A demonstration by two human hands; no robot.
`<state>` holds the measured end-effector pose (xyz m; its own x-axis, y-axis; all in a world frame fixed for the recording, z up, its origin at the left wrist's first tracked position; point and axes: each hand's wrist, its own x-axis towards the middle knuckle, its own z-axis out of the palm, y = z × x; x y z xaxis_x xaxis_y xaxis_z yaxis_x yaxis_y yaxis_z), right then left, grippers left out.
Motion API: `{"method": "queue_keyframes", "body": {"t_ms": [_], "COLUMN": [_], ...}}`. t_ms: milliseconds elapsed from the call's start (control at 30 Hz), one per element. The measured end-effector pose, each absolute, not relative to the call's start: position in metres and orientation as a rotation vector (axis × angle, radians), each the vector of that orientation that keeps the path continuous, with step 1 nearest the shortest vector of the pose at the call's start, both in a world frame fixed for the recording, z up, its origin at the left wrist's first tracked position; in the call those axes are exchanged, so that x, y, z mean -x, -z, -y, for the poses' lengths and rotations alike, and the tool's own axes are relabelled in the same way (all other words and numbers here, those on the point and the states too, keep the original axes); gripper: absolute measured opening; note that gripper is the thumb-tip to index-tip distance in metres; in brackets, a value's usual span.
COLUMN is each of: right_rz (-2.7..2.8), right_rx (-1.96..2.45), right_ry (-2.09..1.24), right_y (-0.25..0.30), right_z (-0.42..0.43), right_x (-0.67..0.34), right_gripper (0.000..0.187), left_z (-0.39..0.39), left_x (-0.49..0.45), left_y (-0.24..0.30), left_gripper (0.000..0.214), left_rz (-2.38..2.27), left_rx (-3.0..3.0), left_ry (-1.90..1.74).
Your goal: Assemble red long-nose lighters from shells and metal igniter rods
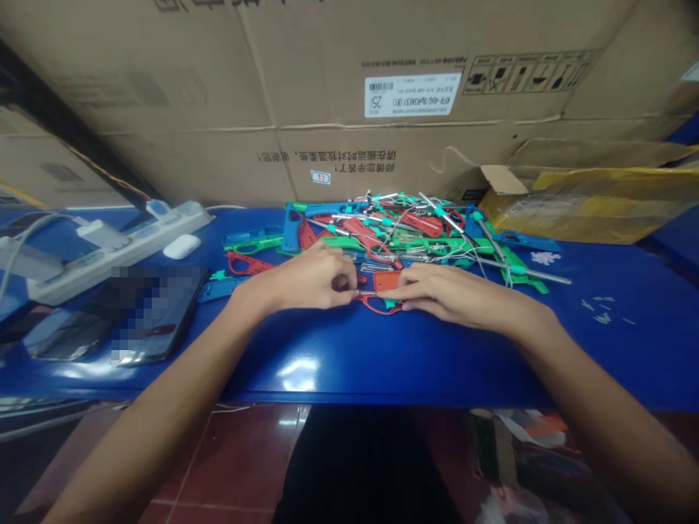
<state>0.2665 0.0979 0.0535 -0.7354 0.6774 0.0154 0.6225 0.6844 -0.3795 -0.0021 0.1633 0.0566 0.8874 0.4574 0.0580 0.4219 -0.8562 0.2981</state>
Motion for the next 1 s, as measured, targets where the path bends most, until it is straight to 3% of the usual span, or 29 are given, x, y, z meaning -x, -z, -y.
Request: {"method": "queue_keyframes", "body": {"t_ms": [333,1000], "right_rz": [2.760,2.754], "right_rx": [1.104,1.085], "right_ry": [-0.542,-0.588], "right_y": [-0.0519,-0.0494], "right_z": [-0.0982,-0.0994], "right_x": [-0.2666,-0.2683], "right_gripper": [0.040,0.039], "left_z": [-0.1633,-0.1628], "left_x": [-0.0035,-0.0012], "left_y": [-0.0551,-0.0529], "left_gripper": [0.008,0.020], "left_rz": [-0.706,-0.620], "left_rx": [-2.798,-2.724], "left_ry": [-0.307,-0.244]}}
